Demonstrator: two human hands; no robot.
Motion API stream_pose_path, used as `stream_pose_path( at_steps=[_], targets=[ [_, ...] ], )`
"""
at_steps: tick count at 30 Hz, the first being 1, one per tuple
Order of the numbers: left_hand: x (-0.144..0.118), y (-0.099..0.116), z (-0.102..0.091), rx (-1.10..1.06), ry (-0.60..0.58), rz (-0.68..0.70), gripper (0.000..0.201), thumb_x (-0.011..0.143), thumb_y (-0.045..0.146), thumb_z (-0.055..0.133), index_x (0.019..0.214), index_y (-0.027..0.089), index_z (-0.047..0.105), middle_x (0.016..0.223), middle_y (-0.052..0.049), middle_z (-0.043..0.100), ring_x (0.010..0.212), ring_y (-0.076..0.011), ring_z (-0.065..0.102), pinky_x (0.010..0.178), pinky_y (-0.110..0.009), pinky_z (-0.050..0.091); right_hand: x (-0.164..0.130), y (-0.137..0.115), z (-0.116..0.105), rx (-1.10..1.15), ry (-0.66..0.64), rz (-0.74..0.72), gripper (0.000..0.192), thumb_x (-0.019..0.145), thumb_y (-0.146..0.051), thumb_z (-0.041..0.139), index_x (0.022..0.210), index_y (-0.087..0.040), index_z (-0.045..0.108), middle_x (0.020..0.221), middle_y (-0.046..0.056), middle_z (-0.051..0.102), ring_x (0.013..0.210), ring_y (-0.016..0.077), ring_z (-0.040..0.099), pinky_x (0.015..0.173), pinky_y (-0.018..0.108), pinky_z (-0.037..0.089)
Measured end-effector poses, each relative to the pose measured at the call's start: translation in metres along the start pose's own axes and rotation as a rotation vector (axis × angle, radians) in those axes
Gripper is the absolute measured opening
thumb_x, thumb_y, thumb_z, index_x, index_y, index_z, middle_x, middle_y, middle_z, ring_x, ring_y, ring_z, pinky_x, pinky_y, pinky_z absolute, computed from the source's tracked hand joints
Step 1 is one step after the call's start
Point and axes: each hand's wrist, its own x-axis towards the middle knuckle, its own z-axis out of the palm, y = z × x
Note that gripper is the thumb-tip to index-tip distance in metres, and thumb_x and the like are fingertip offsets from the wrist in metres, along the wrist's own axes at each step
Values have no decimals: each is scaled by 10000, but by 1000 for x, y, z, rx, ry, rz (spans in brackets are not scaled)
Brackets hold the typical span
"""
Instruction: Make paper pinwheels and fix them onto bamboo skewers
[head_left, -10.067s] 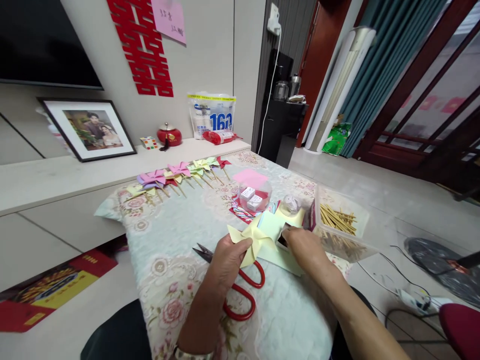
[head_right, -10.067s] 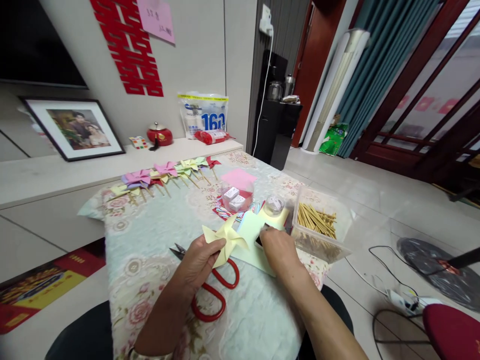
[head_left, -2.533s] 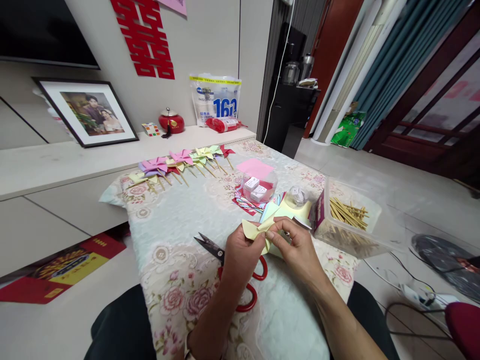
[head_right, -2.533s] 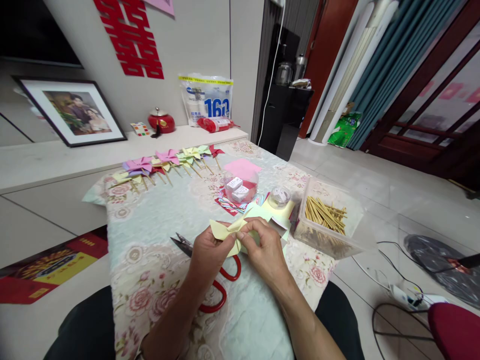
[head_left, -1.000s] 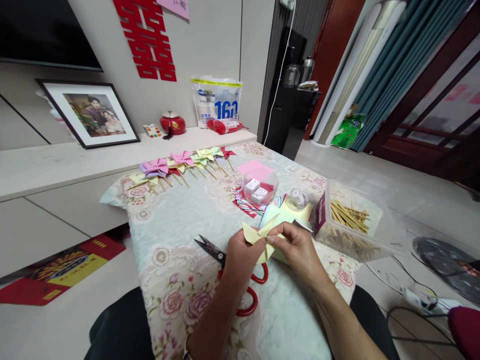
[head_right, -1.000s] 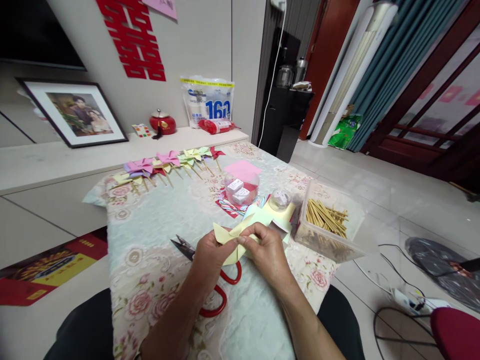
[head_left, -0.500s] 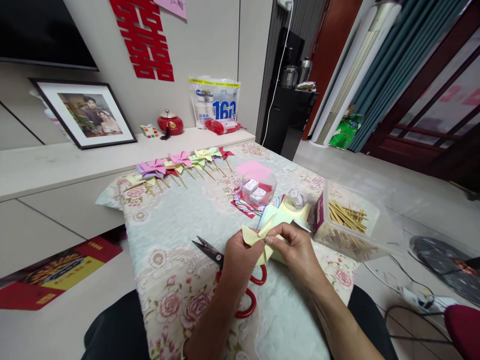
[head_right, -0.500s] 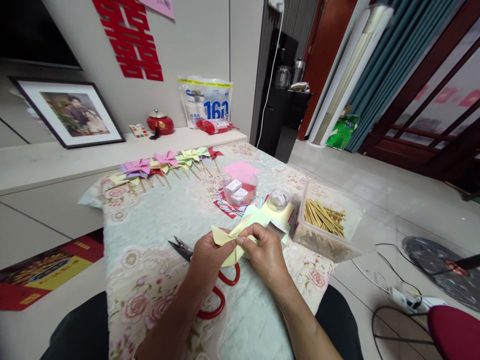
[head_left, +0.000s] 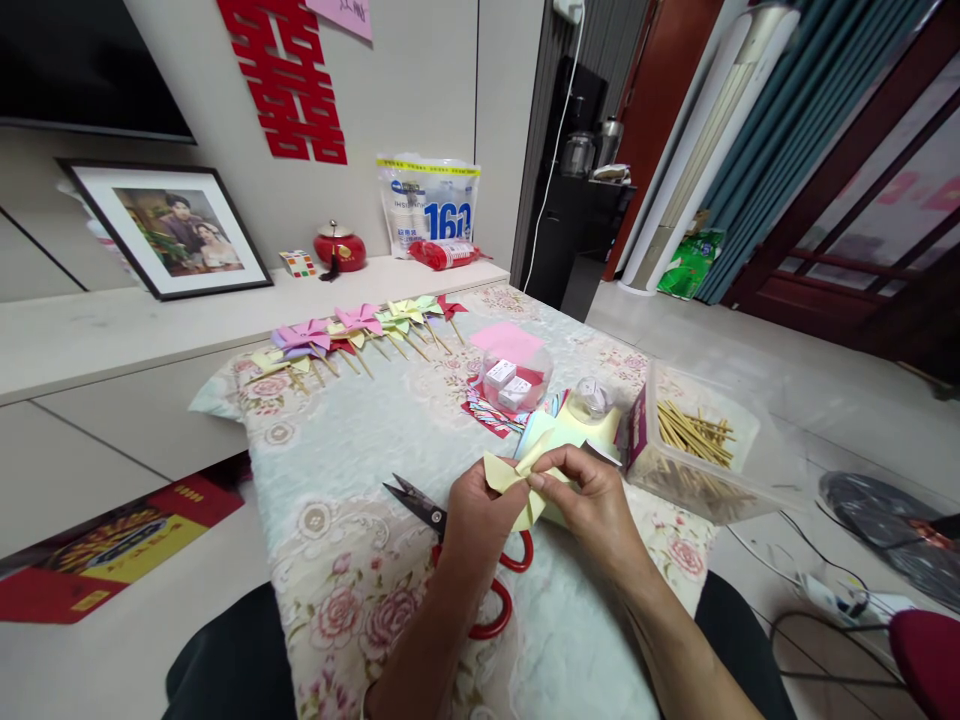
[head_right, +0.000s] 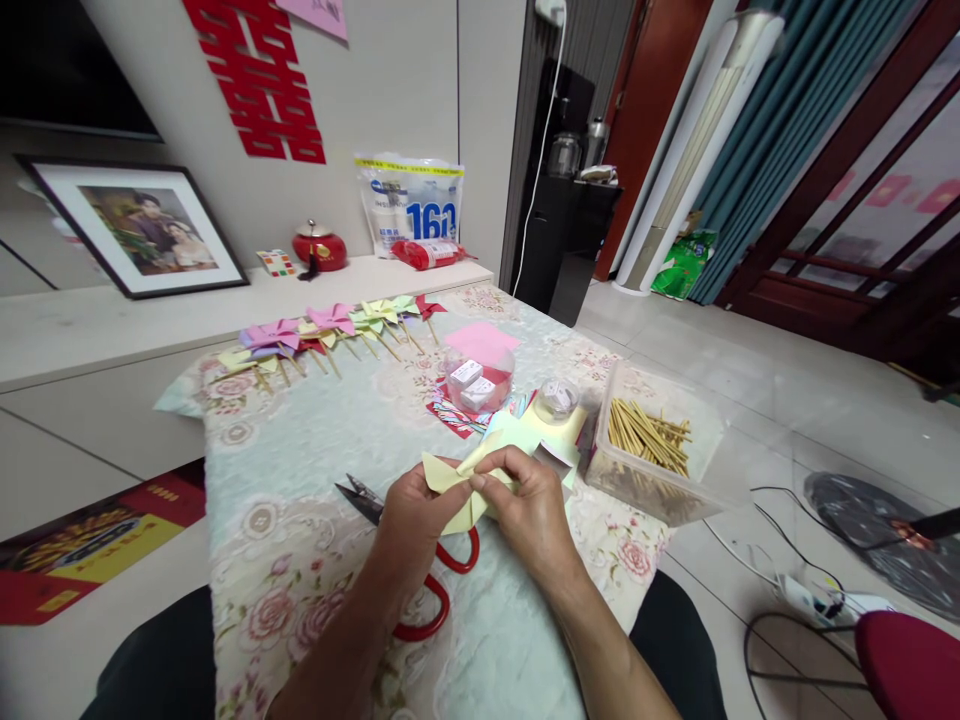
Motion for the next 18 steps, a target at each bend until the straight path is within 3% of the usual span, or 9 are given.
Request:
stream_pose_path(
  at_steps=[6, 12, 15, 18],
  targets=[
    [0, 3, 2, -70, -21, -23, 296, 582, 225, 771, 839, 127, 660, 662, 3, 711, 550, -129, 606, 530, -221, 482, 0, 3, 1, -9, 41, -61, 120, 814, -305, 685, 825, -201, 626, 814, 19, 691, 767, 189, 614, 704, 284, 456],
    [-2, 4, 3, -127, -53, -19, 299, 589, 208, 772, 852, 135, 650, 684, -5, 725, 593, -140, 633, 580, -234, 508, 1, 5, 3, -10, 111, -8, 221, 774, -335, 722, 875, -203, 577, 817, 37, 696, 777, 210, 647, 664, 289, 475],
    [-2, 6, 3, -144, -73, -26, 334, 588, 233, 798, 873, 125, 660, 713, -24, 738, 617, -149, 647, 600, -241, 515, 1, 3, 5, 43, 112, 22, 404, 771, -312, 721, 1130, -190, 582, 761, -3, 667, 705, 182, 630, 630, 277, 467],
    [-1, 7, 1, -162, -81, -38, 375, 571, 250, 833, 880, 120, 664, 718, -33, 743, 631, -158, 658, 605, -245, 518, 0, -1, 6, 99, 101, 60, 698, 777, -304, 718, 1410, -176, 452, 757, -22, 652, 684, 164, 607, 632, 277, 457]
  ],
)
